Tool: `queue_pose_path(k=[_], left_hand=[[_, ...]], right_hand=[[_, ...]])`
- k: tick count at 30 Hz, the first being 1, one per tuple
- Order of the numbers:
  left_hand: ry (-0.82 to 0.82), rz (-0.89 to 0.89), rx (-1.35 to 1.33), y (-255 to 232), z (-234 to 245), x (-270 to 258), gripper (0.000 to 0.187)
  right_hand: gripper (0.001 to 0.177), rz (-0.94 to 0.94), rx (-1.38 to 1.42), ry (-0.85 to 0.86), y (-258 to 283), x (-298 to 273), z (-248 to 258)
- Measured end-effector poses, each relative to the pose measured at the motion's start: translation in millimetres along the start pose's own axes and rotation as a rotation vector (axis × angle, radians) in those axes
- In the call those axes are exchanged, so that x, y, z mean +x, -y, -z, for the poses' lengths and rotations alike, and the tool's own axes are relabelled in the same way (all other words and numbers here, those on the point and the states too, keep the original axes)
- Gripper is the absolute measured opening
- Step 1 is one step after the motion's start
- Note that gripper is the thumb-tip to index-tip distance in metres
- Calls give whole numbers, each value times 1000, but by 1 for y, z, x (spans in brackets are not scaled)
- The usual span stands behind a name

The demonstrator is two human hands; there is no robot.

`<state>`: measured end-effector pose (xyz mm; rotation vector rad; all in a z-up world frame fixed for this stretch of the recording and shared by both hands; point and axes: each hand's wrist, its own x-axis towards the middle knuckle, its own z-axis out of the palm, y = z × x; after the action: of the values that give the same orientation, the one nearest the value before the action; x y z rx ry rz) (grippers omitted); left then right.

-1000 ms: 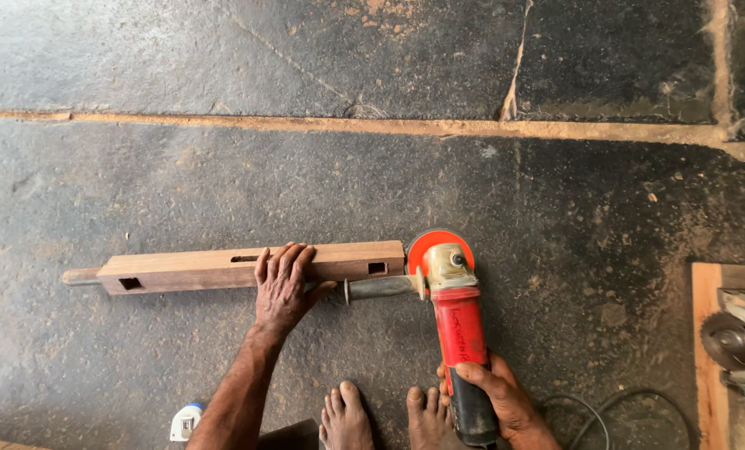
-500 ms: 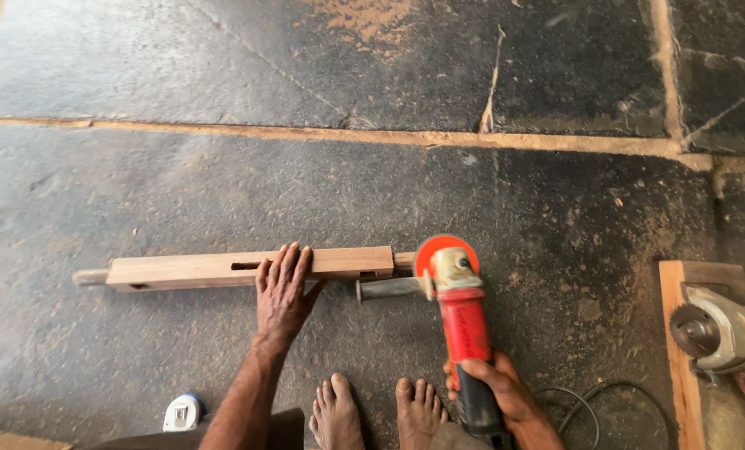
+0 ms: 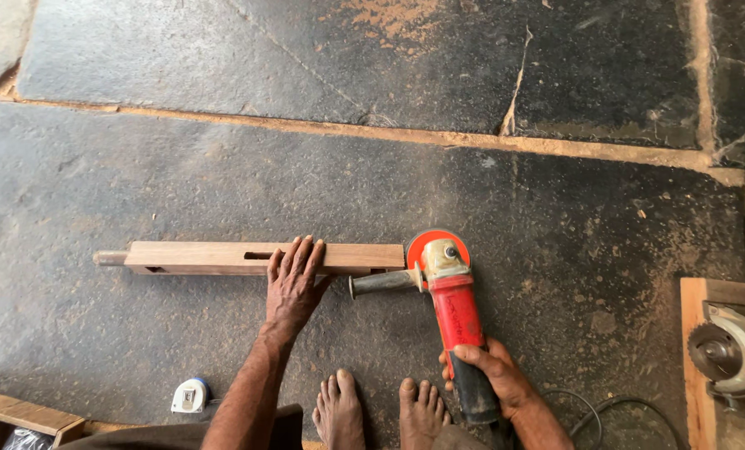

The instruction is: The person sands the surface of a wooden leg using an angle grinder, holding the wood steady by hand on the floor and moving the tool along its length.

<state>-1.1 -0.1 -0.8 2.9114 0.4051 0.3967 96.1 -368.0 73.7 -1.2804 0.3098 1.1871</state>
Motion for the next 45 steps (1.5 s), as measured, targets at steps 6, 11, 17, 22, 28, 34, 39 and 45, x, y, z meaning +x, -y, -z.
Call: queue_pose_path(k=[6, 11, 17, 22, 28, 34, 39, 45], left_hand=[[102, -1, -3, 8, -2, 5, 79], [144, -12, -50, 11, 1, 10, 78], [150, -41, -149, 12, 20, 23, 77], [126, -59, -171, 11, 20, 23, 76], [115, -55, -150, 12, 17, 22, 76], [194, -15, -117, 13, 9, 20, 77], [232, -10, -138, 15, 11, 23, 76], [194, -29, -123, 13, 15, 22, 75]], right_hand=[[66, 19, 42, -90, 7, -20, 42], [69, 10, 132, -76, -1, -42, 54], [65, 43, 80, 3, -6, -11, 6], [59, 40, 60, 36, -5, -3, -7], [57, 29, 24, 29, 0, -1, -8], [60, 31, -23, -11, 3, 6, -5], [63, 57, 6, 17, -2, 0, 8], [63, 97, 45, 36, -8, -26, 33]])
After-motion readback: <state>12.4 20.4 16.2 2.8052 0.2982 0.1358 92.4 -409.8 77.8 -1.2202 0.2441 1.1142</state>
